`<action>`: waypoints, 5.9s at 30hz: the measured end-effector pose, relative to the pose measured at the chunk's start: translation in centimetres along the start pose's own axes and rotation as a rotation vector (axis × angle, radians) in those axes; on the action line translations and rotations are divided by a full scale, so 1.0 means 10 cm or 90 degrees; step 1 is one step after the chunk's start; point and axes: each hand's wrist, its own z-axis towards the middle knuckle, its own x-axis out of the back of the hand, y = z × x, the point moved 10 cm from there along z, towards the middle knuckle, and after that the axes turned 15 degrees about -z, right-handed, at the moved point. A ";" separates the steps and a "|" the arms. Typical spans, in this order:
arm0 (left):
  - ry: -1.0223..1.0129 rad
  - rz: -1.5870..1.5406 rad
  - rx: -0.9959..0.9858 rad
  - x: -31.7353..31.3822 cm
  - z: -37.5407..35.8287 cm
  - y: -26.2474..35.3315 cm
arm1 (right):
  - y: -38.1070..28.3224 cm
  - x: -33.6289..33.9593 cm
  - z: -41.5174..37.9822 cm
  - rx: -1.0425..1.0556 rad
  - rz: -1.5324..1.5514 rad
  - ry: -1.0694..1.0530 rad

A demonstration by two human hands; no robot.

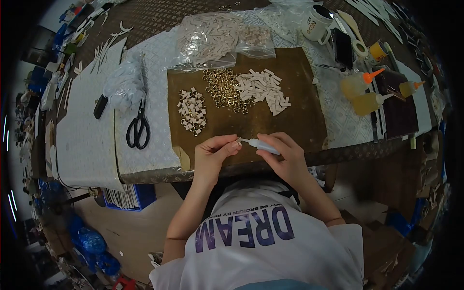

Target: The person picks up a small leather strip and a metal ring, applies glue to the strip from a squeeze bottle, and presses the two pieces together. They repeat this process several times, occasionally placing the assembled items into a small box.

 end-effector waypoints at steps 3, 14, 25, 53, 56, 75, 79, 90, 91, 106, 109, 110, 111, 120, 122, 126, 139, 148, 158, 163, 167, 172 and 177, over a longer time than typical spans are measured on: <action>-0.010 0.027 -0.015 0.02 0.01 0.00 | -0.06 0.00 0.01 0.002 -0.025 -0.020; -0.016 0.026 -0.015 0.10 0.02 -0.05 | -0.06 -0.10 0.00 0.003 -0.041 -0.046; 0.031 -0.176 0.125 0.20 0.02 -0.22 | 0.60 -0.23 -0.10 -0.261 0.456 -0.022; 0.032 -0.137 0.129 0.19 0.06 -0.23 | 1.38 0.31 -0.11 -0.231 0.091 0.232; 0.024 -0.141 0.126 0.18 0.06 -0.23 | 1.36 0.30 -0.11 -0.233 0.065 0.228; 0.059 0.006 -0.091 0.34 0.19 -0.16 | 0.66 -0.09 0.55 -0.041 -0.182 0.172; 0.059 0.001 -0.093 0.37 0.16 -0.13 | 0.68 -0.28 0.80 0.023 -0.313 0.127; 0.015 -0.001 -0.102 0.33 0.14 -0.12 | 0.78 -0.43 0.93 0.027 -0.367 0.019; 0.009 -0.007 -0.100 0.31 0.12 -0.11 | 0.78 -0.42 0.93 0.032 -0.380 0.018; -0.010 -0.005 -0.124 0.27 0.09 -0.07 | 0.63 -0.26 0.87 0.102 -0.331 0.136; -0.024 0.000 -0.125 0.27 0.10 -0.08 | 0.63 -0.07 0.80 0.043 -0.181 0.212; -0.031 0.002 -0.126 0.27 0.10 -0.08 | 0.66 -0.07 0.77 -0.006 -0.072 0.183; -0.028 0.004 -0.125 0.28 0.11 -0.09 | 0.65 -0.07 0.71 -0.055 0.038 0.153; -0.054 0.152 -0.240 0.26 0.10 -0.17 | 0.52 -0.60 0.11 -0.178 0.220 -0.027; -0.098 0.242 -0.338 0.19 0.06 -0.13 | 0.47 -0.62 0.05 -0.186 0.198 -0.042; -0.048 0.192 -0.278 0.18 0.07 -0.10 | 0.39 -0.64 0.04 -0.148 0.175 -0.050; -0.047 0.208 -0.185 0.11 -0.07 0.05 | 0.27 -0.93 0.01 -0.128 0.301 -0.257; -0.054 0.090 0.018 0.16 -0.03 -0.08 | 0.26 -1.17 -0.08 -0.153 0.443 -0.263; 0.008 0.276 -0.116 0.29 0.03 0.21 | 0.15 -1.11 0.10 -0.122 0.296 -0.166; 0.131 0.614 -0.376 0.47 0.33 0.77 | 0.31 -0.89 0.18 -0.187 0.374 -0.059; 0.067 0.777 -0.559 0.03 0.39 0.89 | 0.60 -0.83 0.07 -0.284 0.456 -0.033; 0.036 0.844 -0.581 -0.26 0.66 0.74 | 0.67 -0.83 0.01 -0.283 0.439 -0.084; 0.024 0.794 -0.537 -0.21 0.73 0.71 | 0.74 -0.80 0.00 -0.285 0.512 -0.017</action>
